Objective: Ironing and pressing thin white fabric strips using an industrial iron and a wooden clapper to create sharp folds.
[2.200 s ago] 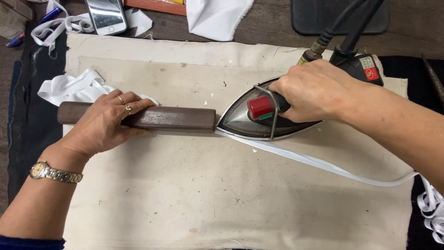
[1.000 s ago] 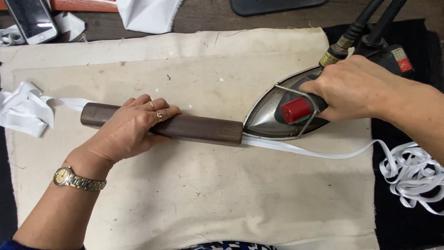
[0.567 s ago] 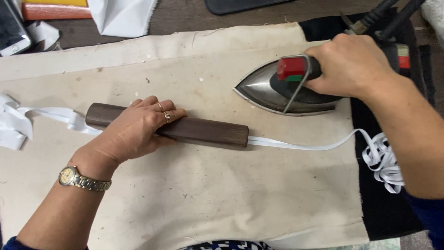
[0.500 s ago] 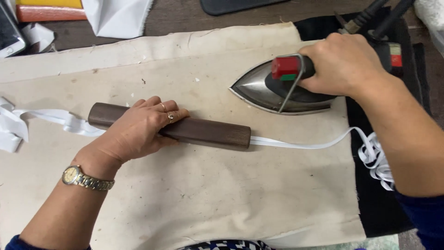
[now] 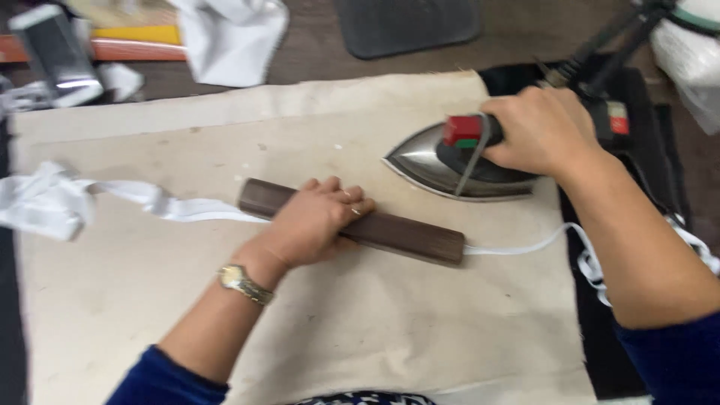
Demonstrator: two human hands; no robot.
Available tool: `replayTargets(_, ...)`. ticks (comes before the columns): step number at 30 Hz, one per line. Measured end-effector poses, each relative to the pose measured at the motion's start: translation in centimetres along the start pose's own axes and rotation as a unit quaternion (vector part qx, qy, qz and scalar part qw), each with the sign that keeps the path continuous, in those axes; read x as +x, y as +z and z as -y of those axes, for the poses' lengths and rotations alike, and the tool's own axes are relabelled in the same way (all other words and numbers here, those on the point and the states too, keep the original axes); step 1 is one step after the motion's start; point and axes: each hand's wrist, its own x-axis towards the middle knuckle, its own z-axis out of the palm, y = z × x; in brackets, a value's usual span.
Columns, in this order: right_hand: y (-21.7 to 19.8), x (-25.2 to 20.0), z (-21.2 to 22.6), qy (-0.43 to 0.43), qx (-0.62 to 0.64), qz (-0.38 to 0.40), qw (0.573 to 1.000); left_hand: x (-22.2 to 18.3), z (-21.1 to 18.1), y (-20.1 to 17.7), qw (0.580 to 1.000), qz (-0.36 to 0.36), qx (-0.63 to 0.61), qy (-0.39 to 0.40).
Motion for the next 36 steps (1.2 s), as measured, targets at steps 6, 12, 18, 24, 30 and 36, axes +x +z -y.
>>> replayTargets(6,4.3,-0.6,-0.8,-0.012,-0.019,-0.199,0.98,-8.3,-3.3,-2.0,0.998,-0.022,-0.046,-0.039)
replayTargets(12,3.5,-3.2,-0.7,-0.137,0.14,-0.281,0.939,-18.3,-2.6,-1.5,0.985,0.025,-0.089,-0.143)
replayTargets(18,3.5,-7.8,1.8,-0.143,0.216,-0.425,0.867,-21.4,0.6,-3.6,0.948,-0.033,-0.209,-0.238)
replayTargets(24,5.8,-10.8,3.8,-0.115,0.335,-0.255,0.9,-23.3,11.3,-0.7,0.946,-0.151,-0.049,-0.284)
replayTargets(30,8.5,-12.7,5.0,-0.025,0.334,-0.141,0.931,-21.6,14.4,-4.7,0.91,-0.075,0.002,-0.407)
replayTargets(36,10.7,-12.0,5.9,0.123,0.332,0.079,0.932,-22.8,18.1,-3.1,0.895,-0.042,-0.05,-0.441)
